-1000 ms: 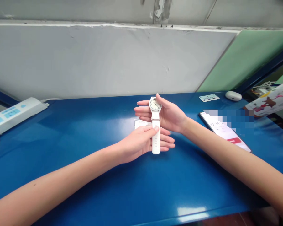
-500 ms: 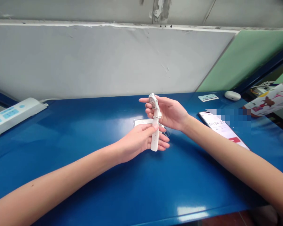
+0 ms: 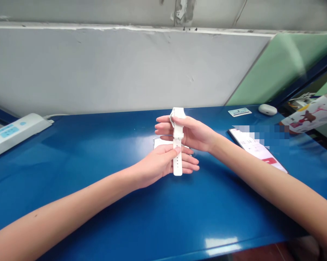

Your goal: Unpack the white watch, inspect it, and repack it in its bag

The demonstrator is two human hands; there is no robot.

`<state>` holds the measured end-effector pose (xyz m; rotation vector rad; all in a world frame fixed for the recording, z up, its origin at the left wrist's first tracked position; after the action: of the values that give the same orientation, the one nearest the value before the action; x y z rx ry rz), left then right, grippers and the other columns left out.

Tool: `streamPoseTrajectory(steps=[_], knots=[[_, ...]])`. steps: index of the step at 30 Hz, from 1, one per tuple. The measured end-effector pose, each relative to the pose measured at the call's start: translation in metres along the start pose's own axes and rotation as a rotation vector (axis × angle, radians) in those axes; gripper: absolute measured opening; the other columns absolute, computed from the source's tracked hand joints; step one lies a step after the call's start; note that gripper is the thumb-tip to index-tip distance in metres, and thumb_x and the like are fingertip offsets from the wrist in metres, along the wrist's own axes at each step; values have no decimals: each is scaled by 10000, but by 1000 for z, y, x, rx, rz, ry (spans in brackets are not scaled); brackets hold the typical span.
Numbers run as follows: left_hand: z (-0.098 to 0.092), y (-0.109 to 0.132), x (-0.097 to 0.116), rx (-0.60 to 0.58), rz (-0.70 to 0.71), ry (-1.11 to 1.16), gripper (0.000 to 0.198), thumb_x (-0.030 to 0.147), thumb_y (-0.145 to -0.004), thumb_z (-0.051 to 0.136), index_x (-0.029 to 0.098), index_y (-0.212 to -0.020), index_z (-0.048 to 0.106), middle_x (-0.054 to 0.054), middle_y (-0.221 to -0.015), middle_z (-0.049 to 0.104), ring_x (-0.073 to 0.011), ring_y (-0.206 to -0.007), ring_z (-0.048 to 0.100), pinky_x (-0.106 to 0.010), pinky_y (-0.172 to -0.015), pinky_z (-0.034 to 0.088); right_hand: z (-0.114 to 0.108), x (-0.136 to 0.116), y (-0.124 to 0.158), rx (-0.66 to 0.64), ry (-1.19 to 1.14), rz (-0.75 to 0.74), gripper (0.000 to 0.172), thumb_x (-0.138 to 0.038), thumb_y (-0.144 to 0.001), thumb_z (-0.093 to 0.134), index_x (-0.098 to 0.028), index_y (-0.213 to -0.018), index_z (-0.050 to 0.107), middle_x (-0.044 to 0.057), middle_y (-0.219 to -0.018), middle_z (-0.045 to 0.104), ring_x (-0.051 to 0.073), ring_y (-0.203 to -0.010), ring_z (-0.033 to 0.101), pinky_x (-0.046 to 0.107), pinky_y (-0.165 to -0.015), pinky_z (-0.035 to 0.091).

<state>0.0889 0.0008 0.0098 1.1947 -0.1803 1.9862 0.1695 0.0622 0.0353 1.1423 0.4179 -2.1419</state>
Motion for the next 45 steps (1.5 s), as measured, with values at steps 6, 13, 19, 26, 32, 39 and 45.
streamPoseTrajectory(steps=[6, 13, 19, 26, 32, 39, 45], knots=[[2, 2, -3, 40, -27, -15, 290, 258, -1042, 492, 53, -1082, 692, -215, -1098, 739, -293, -1016, 733, -473, -975, 527, -1, -3, -1, 41, 13, -15, 275, -249, -1029, 482, -164, -1145, 715, 77, -1176, 764, 178, -1106, 706, 329, -1050, 518], [-1, -1, -7, 31, -27, -18, 307, 263, -1044, 482, 68, -1081, 716, -195, -1104, 746, -292, -1045, 726, -463, -978, 528, -6, 0, -2, 87, 15, 6, 273, -253, -1031, 475, -148, -1134, 705, 104, -1175, 757, 181, -1083, 714, 335, -1036, 529], [2, 1, -9, 14, -68, -7, 460, 493, -973, 603, 58, -1093, 691, -236, -1124, 733, -321, -1046, 725, -478, -993, 511, -12, -5, -3, 194, -102, -29, 232, -161, -996, 496, -182, -1142, 675, -2, -820, 720, 102, -722, 686, 226, -748, 575], [8, 5, 1, 34, 43, -37, 737, 471, -787, 841, 139, -1356, 510, -241, -1308, 651, -361, -1114, 699, -498, -983, 518, -20, -24, -2, 316, -233, -152, 442, -399, -1021, 306, -156, -1012, 674, 3, -689, 568, 133, -594, 543, 274, -638, 531], [-4, 1, 19, 159, 235, 78, 263, 292, -979, 638, 110, -1168, 647, -185, -1353, 633, -336, -1226, 638, -482, -1077, 464, -18, -28, 1, 341, -68, -282, 143, -331, -868, 725, -210, -938, 694, -22, -761, 669, 121, -799, 664, 249, -846, 542], [-4, 1, 21, 153, 232, -15, 237, 239, -923, 714, 120, -1123, 672, -126, -1169, 703, -269, -1137, 669, -432, -1038, 492, -6, -23, 4, 269, 321, -325, 279, -476, -794, 792, -231, -878, 690, 34, -937, 769, 179, -889, 698, 289, -739, 560], [0, 2, 16, 111, 178, -108, 310, 368, -898, 743, 105, -1055, 694, -37, -834, 672, -181, -806, 689, -401, -895, 542, -1, -16, 5, 267, 422, -233, 256, -460, -800, 782, -236, -886, 694, 47, -1187, 747, 149, -787, 675, 225, -519, 501]])
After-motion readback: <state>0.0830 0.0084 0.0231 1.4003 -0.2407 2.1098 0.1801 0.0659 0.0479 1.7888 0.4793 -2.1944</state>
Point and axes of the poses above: each hand's wrist, its own y-axis away from the middle knuckle, its own z-axis out of the palm, x = y × z, the point moved 6 cm from there along -y, towards the middle knuckle
